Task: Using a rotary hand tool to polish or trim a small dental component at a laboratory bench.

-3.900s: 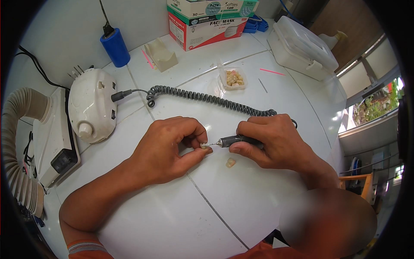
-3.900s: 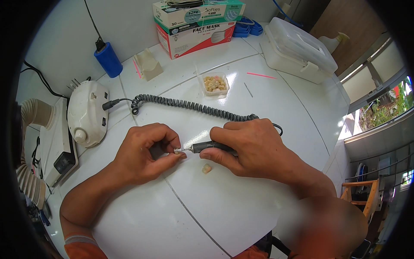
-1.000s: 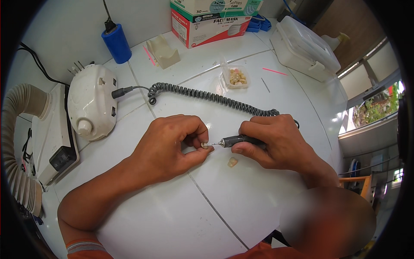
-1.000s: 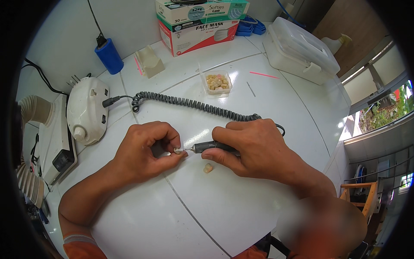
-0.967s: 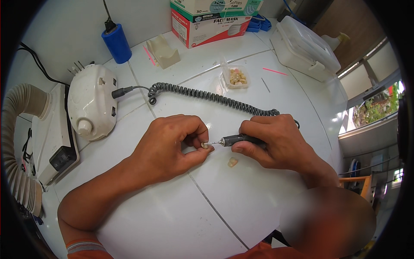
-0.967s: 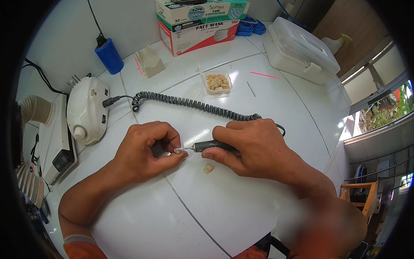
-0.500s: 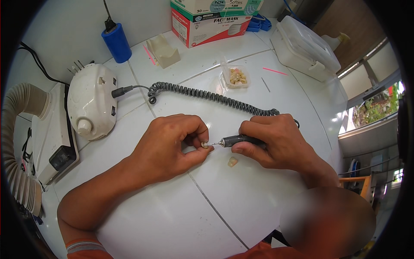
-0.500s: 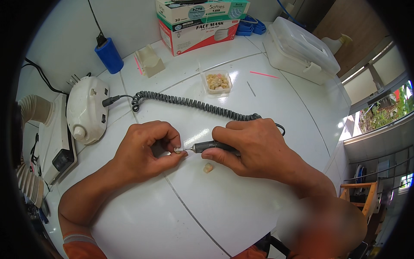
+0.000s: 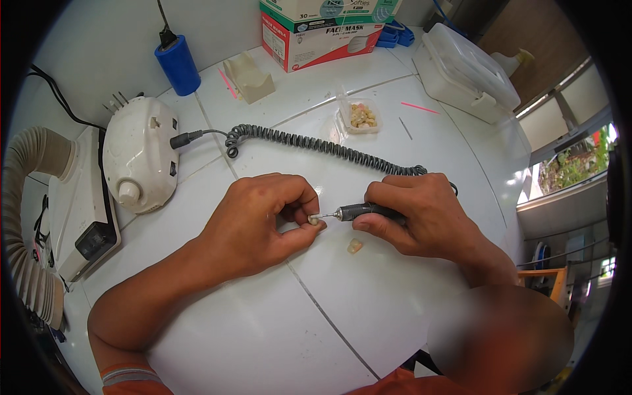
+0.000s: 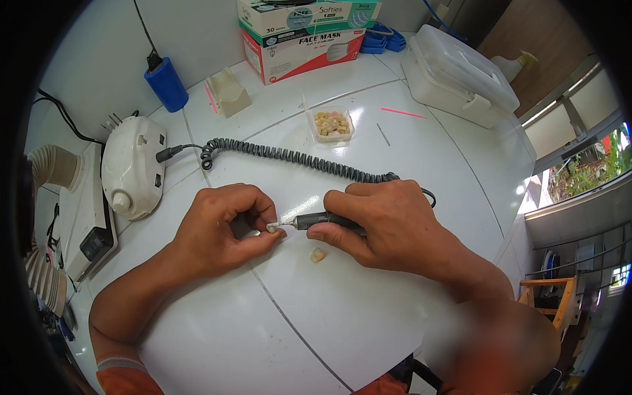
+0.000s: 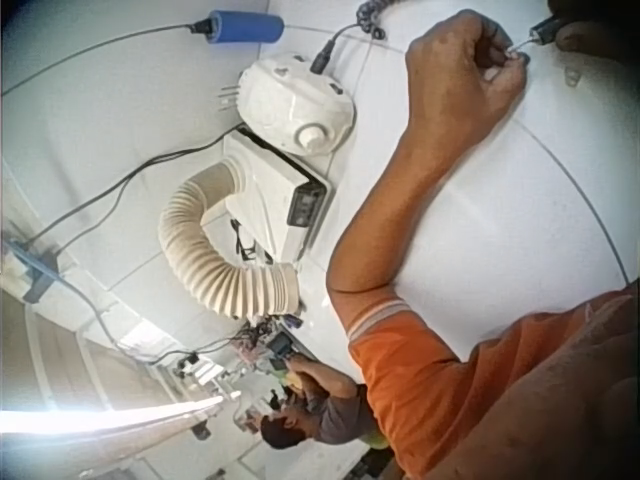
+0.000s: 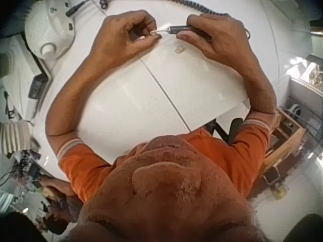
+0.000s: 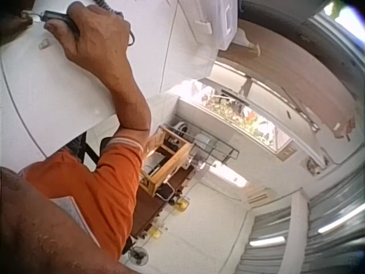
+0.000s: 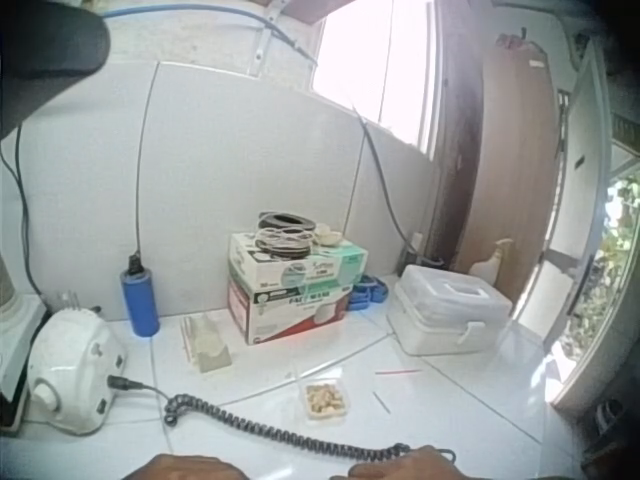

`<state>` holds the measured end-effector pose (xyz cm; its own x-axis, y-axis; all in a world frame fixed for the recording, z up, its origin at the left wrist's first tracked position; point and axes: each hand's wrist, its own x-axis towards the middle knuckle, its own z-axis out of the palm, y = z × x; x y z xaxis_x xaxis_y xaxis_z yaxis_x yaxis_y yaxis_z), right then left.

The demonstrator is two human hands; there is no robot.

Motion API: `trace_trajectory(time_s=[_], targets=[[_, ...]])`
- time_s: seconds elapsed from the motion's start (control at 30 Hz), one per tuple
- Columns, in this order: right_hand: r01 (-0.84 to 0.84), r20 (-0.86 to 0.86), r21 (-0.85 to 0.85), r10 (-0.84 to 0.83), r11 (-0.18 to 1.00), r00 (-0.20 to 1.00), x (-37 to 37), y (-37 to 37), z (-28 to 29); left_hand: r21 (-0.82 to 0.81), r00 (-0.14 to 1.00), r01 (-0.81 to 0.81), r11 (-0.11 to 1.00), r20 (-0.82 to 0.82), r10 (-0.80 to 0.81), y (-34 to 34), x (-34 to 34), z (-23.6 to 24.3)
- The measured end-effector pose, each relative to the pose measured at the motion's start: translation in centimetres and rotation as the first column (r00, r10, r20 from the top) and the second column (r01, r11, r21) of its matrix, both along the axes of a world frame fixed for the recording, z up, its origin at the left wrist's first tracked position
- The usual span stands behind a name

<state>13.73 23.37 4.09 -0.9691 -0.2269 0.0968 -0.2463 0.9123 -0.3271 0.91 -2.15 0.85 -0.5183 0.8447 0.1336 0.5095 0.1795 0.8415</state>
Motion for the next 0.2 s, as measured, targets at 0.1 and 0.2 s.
trace_trajectory(time_s=[0.1, 0.2], targets=[[-0.008, -0.011, 0.003, 0.008, 1.000, 1.000, -0.04, 0.14, -0.11, 0.005, 1.000, 0.002, 1.000, -0.008, -0.002, -0.03, -0.03, -0.14], [0.007, 0.022, 0.007, -0.007, 1.000, 1.000, -0.03, -0.10, 0.30, -0.012, 1.000, 0.004, 1.000, -0.018, -0.004, -0.06, -0.06, -0.01]])
